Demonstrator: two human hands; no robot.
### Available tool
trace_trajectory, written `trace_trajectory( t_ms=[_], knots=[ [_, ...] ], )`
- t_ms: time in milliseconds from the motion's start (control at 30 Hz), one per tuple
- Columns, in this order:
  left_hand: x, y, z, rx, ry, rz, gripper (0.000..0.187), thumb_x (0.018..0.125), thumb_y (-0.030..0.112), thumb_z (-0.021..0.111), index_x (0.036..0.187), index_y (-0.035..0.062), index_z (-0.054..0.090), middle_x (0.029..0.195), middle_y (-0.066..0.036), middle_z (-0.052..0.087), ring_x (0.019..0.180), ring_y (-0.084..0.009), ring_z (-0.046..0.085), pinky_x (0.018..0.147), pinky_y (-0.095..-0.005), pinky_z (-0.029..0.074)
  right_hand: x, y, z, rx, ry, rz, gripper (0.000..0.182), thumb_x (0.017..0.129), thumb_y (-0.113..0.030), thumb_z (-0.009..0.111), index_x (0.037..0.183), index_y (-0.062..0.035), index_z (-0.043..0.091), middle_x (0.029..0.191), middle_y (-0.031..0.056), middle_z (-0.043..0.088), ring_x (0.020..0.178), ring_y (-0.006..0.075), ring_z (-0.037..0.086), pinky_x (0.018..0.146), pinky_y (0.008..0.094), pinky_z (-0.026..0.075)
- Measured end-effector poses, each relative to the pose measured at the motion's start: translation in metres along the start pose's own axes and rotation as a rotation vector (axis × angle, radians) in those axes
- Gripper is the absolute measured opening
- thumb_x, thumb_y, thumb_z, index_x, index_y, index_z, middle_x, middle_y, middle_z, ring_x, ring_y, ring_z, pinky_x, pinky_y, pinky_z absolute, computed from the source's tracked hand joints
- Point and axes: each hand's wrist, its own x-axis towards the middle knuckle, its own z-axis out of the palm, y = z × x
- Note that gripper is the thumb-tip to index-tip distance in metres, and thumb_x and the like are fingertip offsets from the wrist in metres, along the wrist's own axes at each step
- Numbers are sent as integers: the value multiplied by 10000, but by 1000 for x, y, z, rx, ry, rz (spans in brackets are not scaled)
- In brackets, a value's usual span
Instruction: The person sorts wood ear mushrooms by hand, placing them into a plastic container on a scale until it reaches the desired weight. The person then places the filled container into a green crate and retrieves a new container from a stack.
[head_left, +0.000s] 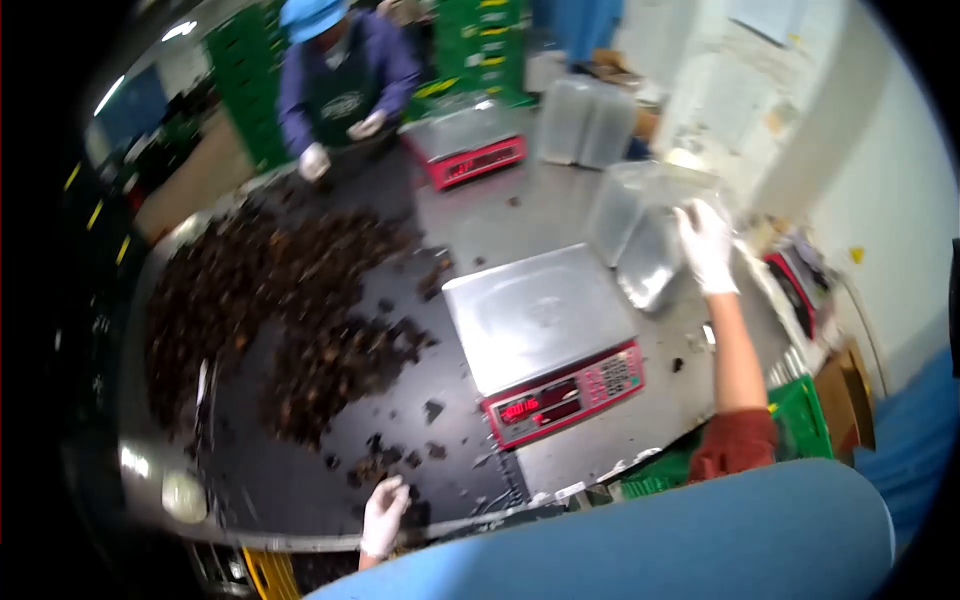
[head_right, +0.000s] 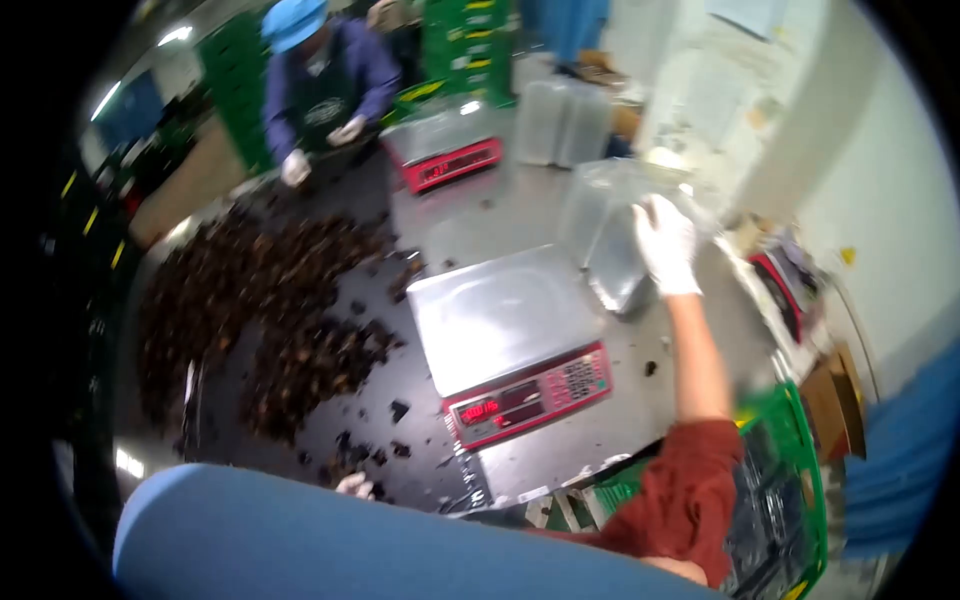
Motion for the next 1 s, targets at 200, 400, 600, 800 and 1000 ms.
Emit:
trace_trajectory(
  t_ms=[200, 400, 600, 800, 1000],
  knots=[
    [-23, 38, 7, 470, 306, 223, 307, 820, 46, 677, 1110, 0, 587, 964, -72, 613, 851, -142, 587, 816, -275, 485, -118, -100, 11, 113, -323, -273, 158, 819, -149, 666, 958, -92, 613, 848, 83, 631, 740, 292, 628, 647, 379, 498],
    [-45, 32, -20, 1087, 419, 520, 792, 645, 336, 808, 1310, 52, 484, 1316, -251, 438, 1210, -427, 420, 1021, -496, 354, -167, -145, 7, 9, -399, -347, 464, 756, -194, 728, 1167, -49, 568, 1072, 116, 610, 980, 301, 574, 864, 411, 448],
    [-40, -5, -51, 1264, 328, 240, 1090, 631, 556, 771, 1451, 25, 288, 1489, -359, 144, 1379, -531, 139, 1098, -619, 148, -236, -249, 0, 718, -745, -473, 593, 672, -257, 804, 1193, -82, 581, 1198, 135, 552, 1154, 349, 501, 996, 460, 398],
    [31, 19, -58, 1173, 299, 402, 1146, 591, 508, 826, 1450, 3, 258, 1512, -318, 129, 1386, -487, 167, 1119, -549, 186, -297, -313, 87, 495, -863, -163, 898, 723, -412, 753, 1445, -82, 333, 1484, 240, 278, 1385, 438, 218, 1148, 524, 160],
    [115, 15, -43, 903, 84, 753, 749, 753, 397, 732, 1329, 19, 438, 1312, -209, 474, 1276, -412, 396, 1091, -484, 298, -312, -364, 111, 657, -743, -264, 638, 772, -295, 702, 1281, 22, 485, 1301, 261, 474, 1244, 409, 420, 1093, 480, 296]
  ],
)
